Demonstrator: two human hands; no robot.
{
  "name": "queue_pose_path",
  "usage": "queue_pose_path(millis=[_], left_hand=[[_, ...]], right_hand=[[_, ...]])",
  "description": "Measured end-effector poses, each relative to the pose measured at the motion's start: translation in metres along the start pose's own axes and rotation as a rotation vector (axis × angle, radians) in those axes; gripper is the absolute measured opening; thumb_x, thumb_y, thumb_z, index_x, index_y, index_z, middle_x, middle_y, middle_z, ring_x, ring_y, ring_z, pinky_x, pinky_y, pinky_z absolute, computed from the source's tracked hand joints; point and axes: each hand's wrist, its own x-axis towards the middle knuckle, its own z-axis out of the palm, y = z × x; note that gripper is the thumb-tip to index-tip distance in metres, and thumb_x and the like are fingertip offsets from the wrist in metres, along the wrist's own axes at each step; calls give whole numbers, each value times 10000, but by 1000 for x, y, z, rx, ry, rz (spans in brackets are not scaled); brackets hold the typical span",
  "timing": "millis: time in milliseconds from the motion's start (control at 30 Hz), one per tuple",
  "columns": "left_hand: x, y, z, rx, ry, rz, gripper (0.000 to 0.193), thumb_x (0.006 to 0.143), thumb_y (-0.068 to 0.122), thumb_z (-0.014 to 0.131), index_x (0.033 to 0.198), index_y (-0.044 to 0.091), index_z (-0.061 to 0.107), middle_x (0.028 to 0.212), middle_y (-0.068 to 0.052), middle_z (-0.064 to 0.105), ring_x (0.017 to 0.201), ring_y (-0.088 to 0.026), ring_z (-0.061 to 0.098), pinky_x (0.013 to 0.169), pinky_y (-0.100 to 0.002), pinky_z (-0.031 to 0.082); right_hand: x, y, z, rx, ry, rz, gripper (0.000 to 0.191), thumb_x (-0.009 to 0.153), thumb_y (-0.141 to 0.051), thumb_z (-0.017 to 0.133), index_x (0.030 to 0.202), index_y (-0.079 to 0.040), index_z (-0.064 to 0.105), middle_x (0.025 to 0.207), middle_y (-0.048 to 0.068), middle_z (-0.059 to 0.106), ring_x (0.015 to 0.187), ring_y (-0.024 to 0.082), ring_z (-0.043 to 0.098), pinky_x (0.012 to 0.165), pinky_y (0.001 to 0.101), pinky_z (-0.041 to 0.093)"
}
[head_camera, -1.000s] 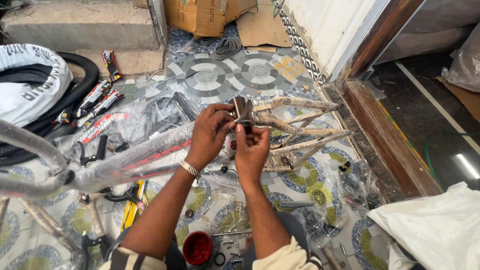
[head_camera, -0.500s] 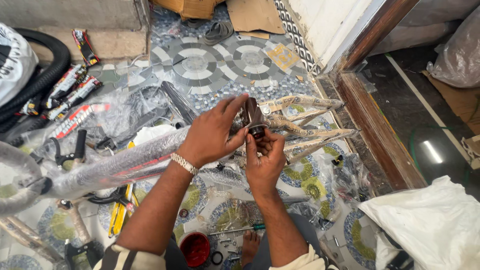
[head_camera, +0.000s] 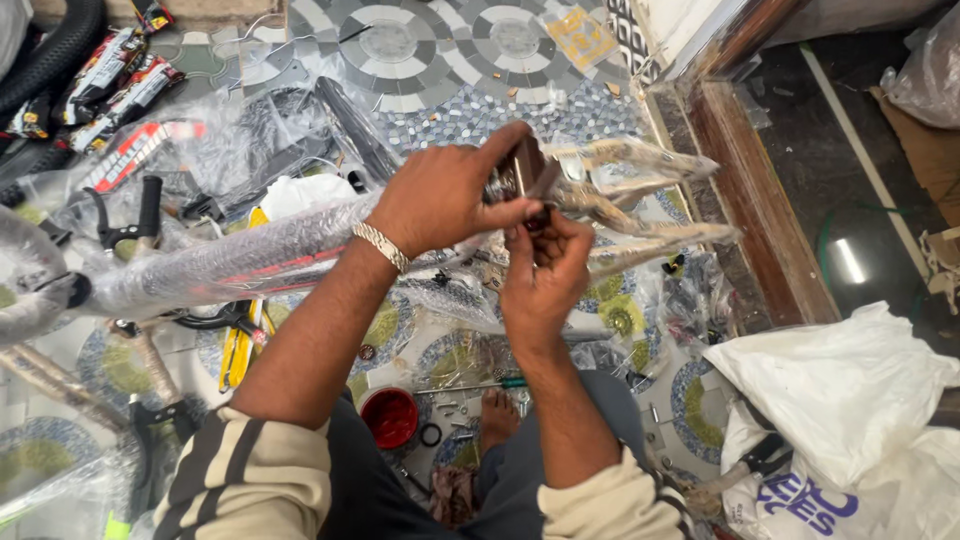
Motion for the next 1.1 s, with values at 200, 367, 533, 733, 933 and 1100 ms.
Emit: queue_pose_path(millis=[200, 367, 533, 733, 933, 1100], left_hand=[[-53, 33, -7, -7, -87, 99, 983, 837, 859, 478, 1547, 182, 419, 721, -103, 689, 614, -288, 709, 554, -453, 549], [-78, 46, -5, -9, -113, 107, 990, 833, 846, 477, 1581, 203, 384, 780, -107, 692, 642, -295, 713, 573, -442, 550], [-104, 42, 3, 43, 119, 209, 874, 930, 705, 640, 1626, 233, 401, 1215, -131, 675, 1015, -302, 673, 895, -460, 531], [-152, 44, 15, 61, 348, 507, 765, 872, 150, 683, 1588, 138, 414, 1516, -135, 501, 1384, -328, 517, 1222, -516, 408], [-161, 52, 38, 323, 415, 467, 754, 962, 298, 771, 1593, 84, 419, 1559, -157, 442, 1399, -327, 480, 1178, -529, 401], [-154, 51, 45, 402, 458, 412, 662, 1001, 264, 758, 1582, 152, 462, 1562, -131, 476, 1368, -300, 512, 1132, -492, 440]], right_hand=[[-55, -46, -38, -105, -29, 73, 286, 1015, -12, 693, 1175, 27, 460, 1084, 170, 696, 999, 200, 735, 830, 288, 616], [-82, -67, -48, -223, -27, 23, 323, 988, -19, 726, 1190, 45, 482, 1076, 179, 696, 998, 227, 748, 844, 313, 629], [-86, -73, -47, -325, -8, -50, 331, 993, -118, 780, 1164, 30, 539, 1030, 152, 716, 934, 215, 769, 805, 314, 645], [-94, -96, -52, -402, -4, -153, 347, 962, -157, 826, 1116, -1, 558, 976, 132, 705, 879, 214, 768, 756, 314, 632], [-100, -96, -55, -315, 49, -157, 367, 890, -50, 873, 1104, 3, 579, 1081, 135, 582, 883, 199, 731, 732, 298, 633], [-100, -85, -49, -276, 78, -188, 403, 867, 4, 888, 1116, 11, 571, 1176, 124, 532, 998, 197, 687, 787, 287, 666]])
